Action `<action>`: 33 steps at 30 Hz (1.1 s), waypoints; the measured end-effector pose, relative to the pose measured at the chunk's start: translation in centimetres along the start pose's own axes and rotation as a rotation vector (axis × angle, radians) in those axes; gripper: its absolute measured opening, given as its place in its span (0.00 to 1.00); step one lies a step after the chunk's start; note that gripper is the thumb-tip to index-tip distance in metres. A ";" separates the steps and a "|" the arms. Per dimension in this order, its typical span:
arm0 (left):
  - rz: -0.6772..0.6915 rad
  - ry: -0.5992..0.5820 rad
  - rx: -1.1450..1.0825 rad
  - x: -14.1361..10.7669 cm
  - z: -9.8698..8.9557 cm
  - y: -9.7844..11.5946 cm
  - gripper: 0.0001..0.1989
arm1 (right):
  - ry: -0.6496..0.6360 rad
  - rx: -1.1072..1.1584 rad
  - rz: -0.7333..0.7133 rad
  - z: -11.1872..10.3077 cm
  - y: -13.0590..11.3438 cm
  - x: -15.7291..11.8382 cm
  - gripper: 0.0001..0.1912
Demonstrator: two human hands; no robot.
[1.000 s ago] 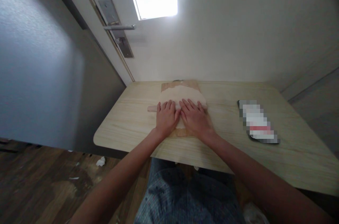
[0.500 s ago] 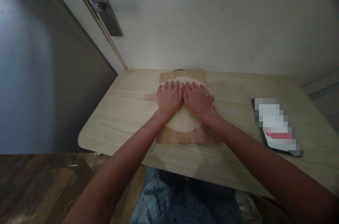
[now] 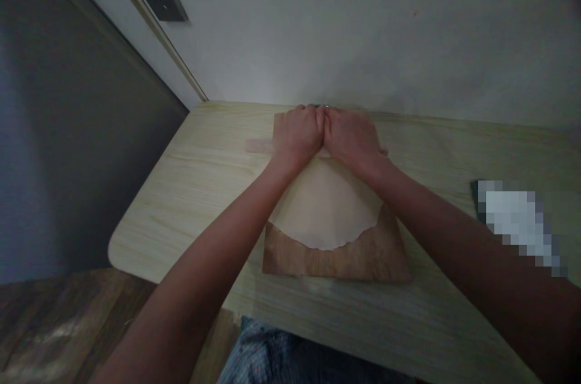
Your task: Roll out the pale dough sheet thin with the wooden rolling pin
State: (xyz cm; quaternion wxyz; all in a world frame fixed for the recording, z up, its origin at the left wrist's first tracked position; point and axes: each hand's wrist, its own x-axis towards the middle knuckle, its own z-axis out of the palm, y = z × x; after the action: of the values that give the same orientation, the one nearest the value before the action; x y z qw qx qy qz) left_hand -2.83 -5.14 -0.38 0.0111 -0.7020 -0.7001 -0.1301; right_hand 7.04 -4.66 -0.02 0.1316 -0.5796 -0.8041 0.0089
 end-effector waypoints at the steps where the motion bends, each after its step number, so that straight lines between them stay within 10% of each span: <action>1: -0.003 0.001 -0.005 0.5 0.2 -0.1 0.25 | -0.004 0.002 -0.005 0.1 0.1 0.5 0.26; 14: 0.007 0.018 -0.060 3.3 0.8 -0.2 0.26 | -0.003 0.079 0.052 0.8 0.6 3.2 0.26; 33: 0.047 0.161 0.084 -4.7 0.0 0.1 0.22 | 0.128 -0.003 0.021 0.8 -1.2 -4.6 0.21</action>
State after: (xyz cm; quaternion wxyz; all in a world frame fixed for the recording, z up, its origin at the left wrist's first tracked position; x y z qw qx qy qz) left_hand -2.67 -9.78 -1.35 0.1001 -0.7044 -0.6851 -0.1563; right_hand 7.09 -9.20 -1.49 0.1817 -0.5877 -0.7879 -0.0280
